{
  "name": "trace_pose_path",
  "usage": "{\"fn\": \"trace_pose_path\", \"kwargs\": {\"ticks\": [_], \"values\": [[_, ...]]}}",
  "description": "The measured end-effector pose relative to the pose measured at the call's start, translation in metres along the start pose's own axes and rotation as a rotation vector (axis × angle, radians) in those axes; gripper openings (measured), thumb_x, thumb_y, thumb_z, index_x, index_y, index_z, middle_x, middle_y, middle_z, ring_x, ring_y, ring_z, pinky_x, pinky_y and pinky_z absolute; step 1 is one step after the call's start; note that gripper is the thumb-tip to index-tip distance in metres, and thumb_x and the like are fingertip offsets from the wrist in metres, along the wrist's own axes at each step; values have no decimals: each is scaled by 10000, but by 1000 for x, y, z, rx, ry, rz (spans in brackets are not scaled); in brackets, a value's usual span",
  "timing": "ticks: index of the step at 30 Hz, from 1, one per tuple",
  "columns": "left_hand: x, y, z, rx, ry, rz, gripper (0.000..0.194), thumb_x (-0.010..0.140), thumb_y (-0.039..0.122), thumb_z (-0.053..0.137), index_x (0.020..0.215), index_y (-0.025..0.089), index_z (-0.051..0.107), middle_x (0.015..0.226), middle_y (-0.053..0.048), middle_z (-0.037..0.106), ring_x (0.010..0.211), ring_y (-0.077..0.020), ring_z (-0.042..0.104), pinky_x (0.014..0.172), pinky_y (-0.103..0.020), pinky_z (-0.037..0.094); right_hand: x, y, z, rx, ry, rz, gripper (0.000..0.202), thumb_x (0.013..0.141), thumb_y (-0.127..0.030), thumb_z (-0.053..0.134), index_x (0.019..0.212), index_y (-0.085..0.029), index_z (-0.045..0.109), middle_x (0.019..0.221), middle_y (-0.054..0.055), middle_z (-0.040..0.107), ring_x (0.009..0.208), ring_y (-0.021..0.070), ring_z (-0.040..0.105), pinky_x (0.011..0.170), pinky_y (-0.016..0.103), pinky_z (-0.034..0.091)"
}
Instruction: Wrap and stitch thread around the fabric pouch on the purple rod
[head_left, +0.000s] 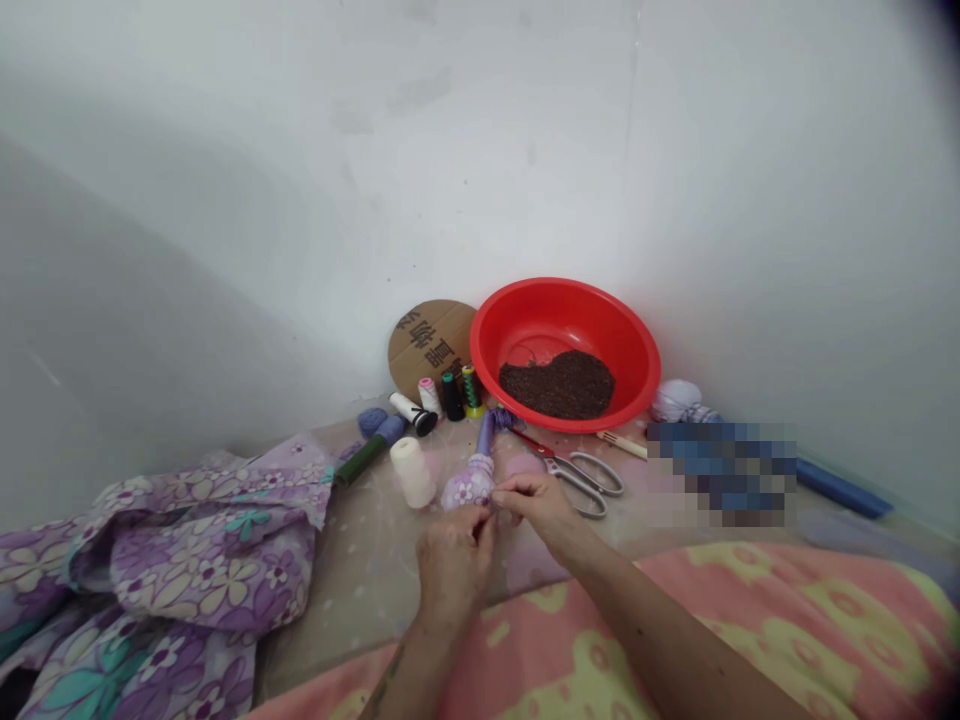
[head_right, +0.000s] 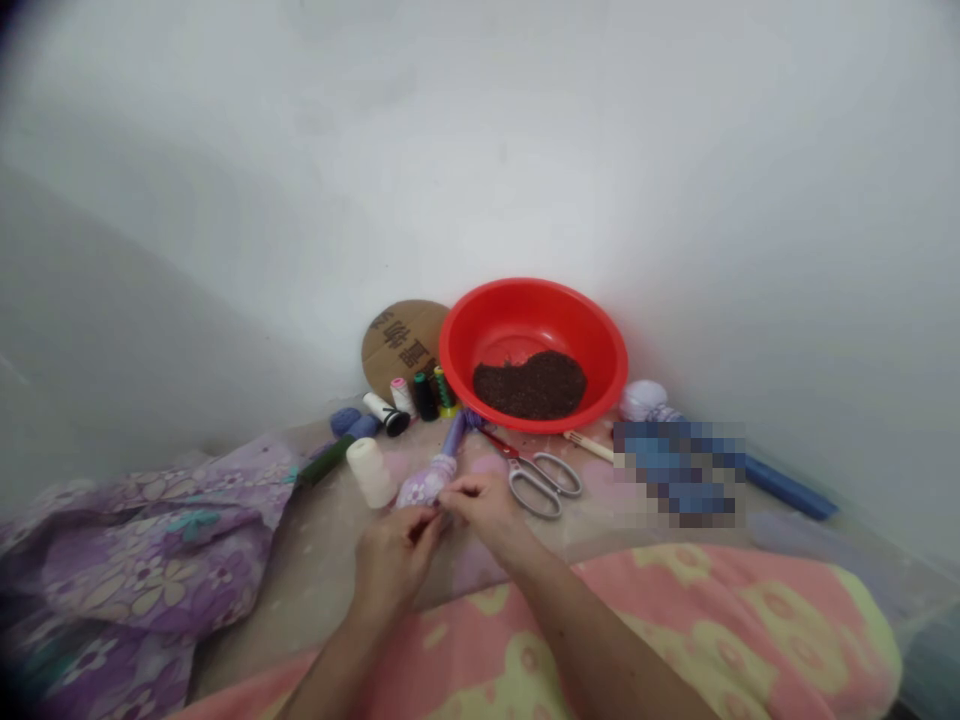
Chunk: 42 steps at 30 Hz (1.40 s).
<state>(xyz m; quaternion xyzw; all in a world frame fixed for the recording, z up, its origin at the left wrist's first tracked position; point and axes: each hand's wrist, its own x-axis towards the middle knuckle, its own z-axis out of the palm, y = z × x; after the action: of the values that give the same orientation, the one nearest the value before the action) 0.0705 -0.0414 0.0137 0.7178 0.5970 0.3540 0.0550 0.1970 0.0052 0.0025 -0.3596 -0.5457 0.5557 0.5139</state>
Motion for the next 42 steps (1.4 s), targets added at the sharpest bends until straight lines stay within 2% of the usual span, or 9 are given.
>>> {"fn": "trace_pose_path", "kwargs": {"ticks": [11,16,19,23,27,30,33,37,42], "values": [[6,-12,-16,191,199,-200,215,778,321,477,758,221,667,718,-18,682,659,-156,590,553,-224,317,8,4,-15,-34,131,-74,154,617,-287,593,573,-139,599,504,-29,479,476,86,413,463,212,354],[8,-18,-19,78,302,-217,225,770,361,479,740,201,633,694,-20,651,631,-152,574,581,-237,375,12,6,-21,-67,244,-21,158,601,-294,577,586,-137,585,501,-36,470,450,80,397,456,213,341],[11,-24,-21,-109,342,-149,229,760,357,481,671,179,593,814,-43,628,695,-146,567,594,-226,421,17,12,-29,-166,323,3,175,604,-314,554,571,-143,573,456,-46,438,422,82,374,443,215,319],[16,-31,-24,-260,351,-173,199,712,318,511,596,167,570,925,-63,593,791,-155,561,599,-213,446,26,21,-44,-496,416,-7,201,645,-312,509,606,-150,620,480,-10,512,466,120,446,460,222,308],[20,-36,-26,-410,346,-248,170,655,275,532,529,162,547,952,-64,580,812,-166,567,586,-210,446,27,18,-58,-859,538,33,228,692,-297,482,709,-192,683,662,38,640,623,170,552,515,233,323],[21,-41,-23,-485,335,-242,140,632,242,535,518,160,544,944,-60,582,823,-171,565,589,-210,444,26,13,-63,-1010,609,28,235,717,-297,479,745,-218,699,817,59,654,738,193,576,560,244,339],[21,-45,-19,-503,313,-238,122,627,238,542,533,162,558,898,-52,592,783,-163,564,576,-205,434,27,14,-65,-1027,609,-4,228,725,-305,497,762,-221,705,852,69,655,770,198,583,601,254,364],[21,-45,-16,-525,273,-238,141,634,263,553,538,161,567,825,-42,596,737,-152,563,572,-206,422,32,18,-71,-898,541,-45,221,705,-264,531,817,-175,700,788,69,685,727,183,601,634,252,400],[20,-36,-19,-515,264,-234,185,630,299,575,508,161,564,750,-37,603,710,-154,566,583,-213,416,33,15,-85,-834,677,-98,238,670,-274,545,791,-128,690,730,87,684,666,185,602,612,258,412]]}}
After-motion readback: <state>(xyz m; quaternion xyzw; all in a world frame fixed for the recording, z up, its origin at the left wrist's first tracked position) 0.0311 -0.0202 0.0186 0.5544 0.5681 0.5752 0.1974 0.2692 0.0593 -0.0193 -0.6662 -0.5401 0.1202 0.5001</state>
